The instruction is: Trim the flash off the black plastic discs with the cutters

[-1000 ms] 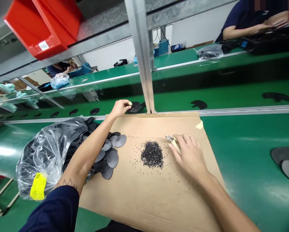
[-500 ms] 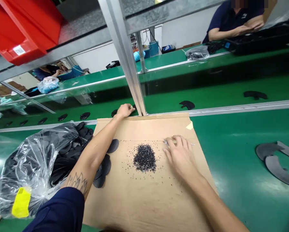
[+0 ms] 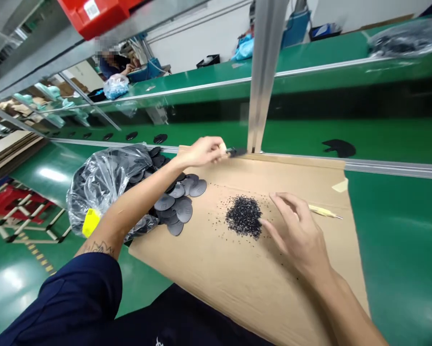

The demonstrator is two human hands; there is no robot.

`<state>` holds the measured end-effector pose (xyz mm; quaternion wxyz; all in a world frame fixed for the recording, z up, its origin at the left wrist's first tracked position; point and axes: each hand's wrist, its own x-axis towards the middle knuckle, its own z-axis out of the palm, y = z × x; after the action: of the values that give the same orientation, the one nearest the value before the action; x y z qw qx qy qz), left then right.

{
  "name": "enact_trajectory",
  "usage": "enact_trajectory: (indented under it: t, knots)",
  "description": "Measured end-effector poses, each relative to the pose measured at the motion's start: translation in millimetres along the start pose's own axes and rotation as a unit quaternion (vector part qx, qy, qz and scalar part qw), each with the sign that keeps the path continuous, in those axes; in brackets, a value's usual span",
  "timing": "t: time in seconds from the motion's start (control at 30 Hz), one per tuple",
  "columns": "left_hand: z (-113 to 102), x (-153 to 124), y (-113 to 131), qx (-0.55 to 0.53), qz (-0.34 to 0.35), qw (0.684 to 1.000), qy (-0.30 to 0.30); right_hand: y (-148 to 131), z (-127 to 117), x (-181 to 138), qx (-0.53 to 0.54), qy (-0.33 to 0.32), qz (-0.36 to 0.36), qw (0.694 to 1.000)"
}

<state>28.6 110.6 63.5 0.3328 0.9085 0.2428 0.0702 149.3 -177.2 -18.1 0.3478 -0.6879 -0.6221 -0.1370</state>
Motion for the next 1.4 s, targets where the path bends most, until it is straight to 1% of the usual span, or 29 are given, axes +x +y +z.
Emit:
enact_trajectory:
  t: [0.03, 0.07, 0.1, 0.17, 0.2, 0.23, 0.27, 0.3, 0.33, 0.37, 0.4, 0.47, 0.53, 0.63, 0.73, 0.77, 0.8, 0.83, 0.87, 0.9, 0.93, 0.97, 1.03, 1.07, 1.13, 1.17, 1.3, 1.4]
  knots:
    - [7.3, -19.2, 7.1, -0.03, 0.062, 0.995, -0.068, -3.7, 0.6, 0.4, 0.015, -0.003, -0.004, 1.0]
    - [17.1, -37.7, 14.6, -0.048, 0.111, 0.986, -0.116, -6.9, 1.4, 0.3, 0.03, -0.011, -0.012, 0.999]
    - [28.2, -54.6, 21.5, -0.051, 0.144, 0.978, -0.14, -9.5, 2.3, 0.0, 0.049, -0.024, -0.024, 0.998]
    - [48.3, -80.9, 29.8, -0.039, 0.197, 0.964, -0.173, -12.8, 4.6, -1.1, 0.102, -0.059, -0.053, 0.992]
    - [54.6, -89.5, 29.8, -0.02, 0.214, 0.962, -0.17, -13.9, 5.6, -1.7, 0.131, -0.073, -0.061, 0.987]
    - [57.3, -95.1, 26.7, 0.015, 0.224, 0.963, -0.151, -14.7, 6.5, -2.3, 0.156, -0.081, -0.056, 0.983]
    - [56.3, -97.9, 20.8, 0.062, 0.221, 0.966, -0.117, -15.3, 7.1, -2.8, 0.176, -0.081, -0.038, 0.98]
    - [52.2, -98.5, 12.7, 0.122, 0.204, 0.969, -0.071, -15.8, 7.4, -3.2, 0.187, -0.074, -0.009, 0.979]
    - [45.9, -97.5, 3.3, 0.188, 0.171, 0.967, -0.024, -16.2, 7.4, -3.6, 0.193, -0.062, 0.027, 0.979]
    - [38.9, -95.7, -6.4, 0.254, 0.126, 0.959, 0.01, -16.3, 7.2, -3.8, 0.196, -0.051, 0.067, 0.977]
    - [32.3, -93.7, -15.6, 0.31, 0.075, 0.948, 0.024, -16.3, 6.9, -4.1, 0.201, -0.045, 0.105, 0.973]
    - [23.6, -90.5, -29.5, 0.375, 0.001, 0.927, 0.01, -15.8, 6.8, -4.6, 0.227, -0.041, 0.18, 0.956]
    - [22.3, -89.0, -36.3, 0.386, -0.024, 0.922, -0.014, -15.2, 8.1, -4.8, 0.273, -0.045, 0.244, 0.929]
    - [27.4, -88.2, -36.7, 0.363, -0.017, 0.932, -0.014, -15.7, 11.5, -4.1, 0.345, -0.037, 0.307, 0.886]
    - [33.7, -88.6, -31.7, 0.334, -0.008, 0.942, -0.004, -17.7, 13.4, -2.8, 0.402, -0.027, 0.343, 0.849]
    - [37.0, -89.6, -29.0, 0.304, 0.005, 0.953, 0.006, -18.5, 13.3, -2.5, 0.418, -0.025, 0.352, 0.837]
    - [41.7, -91.2, -25.8, 0.248, 0.025, 0.968, 0.022, -19.4, 12.7, -2.3, 0.432, -0.024, 0.359, 0.827]
    - [48.1, -93.5, -21.9, 0.166, 0.051, 0.984, 0.041, -20.4, 11.9, -2.3, 0.442, -0.025, 0.363, 0.82]
    - [56.2, -96.3, -17.2, 0.063, 0.078, 0.993, 0.059, -21.6, 10.9, -2.3, 0.449, -0.028, 0.366, 0.814]
    - [65.7, -99.5, -11.8, -0.046, 0.101, 0.991, 0.073, -23.0, 9.9, -2.4, 0.456, -0.034, 0.368, 0.81]
    - [76.2, -102.9, -6.1, -0.142, 0.114, 0.98, 0.081, -24.7, 8.9, -2.6, 0.463, -0.044, 0.369, 0.805]
    - [87.0, -106.1, -0.4, -0.212, 0.119, 0.967, 0.082, -26.6, 8.0, -2.8, 0.472, -0.058, 0.37, 0.798]
    - [106.9, -111.2, 9.6, -0.285, 0.114, 0.948, 0.084, -30.7, 6.8, -3.3, 0.499, -0.087, 0.37, 0.779]
    - [114.8, -112.9, 13.0, -0.295, 0.11, 0.945, 0.091, -32.6, 6.4, -3.7, 0.514, -0.098, 0.37, 0.768]
    - [125.6, -115.2, 16.4, -0.279, 0.108, 0.948, 0.11, -35.7, 6.1, -4.5, 0.533, -0.116, 0.368, 0.753]
    - [128.5, -116.1, 16.6, -0.26, 0.112, 0.951, 0.122, -36.6, 6.1, -4.9, 0.534, -0.122, 0.366, 0.752]
    - [131.5, -119.9, 15.1, -0.184, 0.15, 0.959, 0.153, -37.0, 7.2, -6.0, 0.509, -0.133, 0.368, 0.767]
    - [132.7, -122.3, 16.1, -0.154, 0.174, 0.958, 0.165, -36.6, 7.6, -6.1, 0.503, -0.135, 0.379, 0.765]
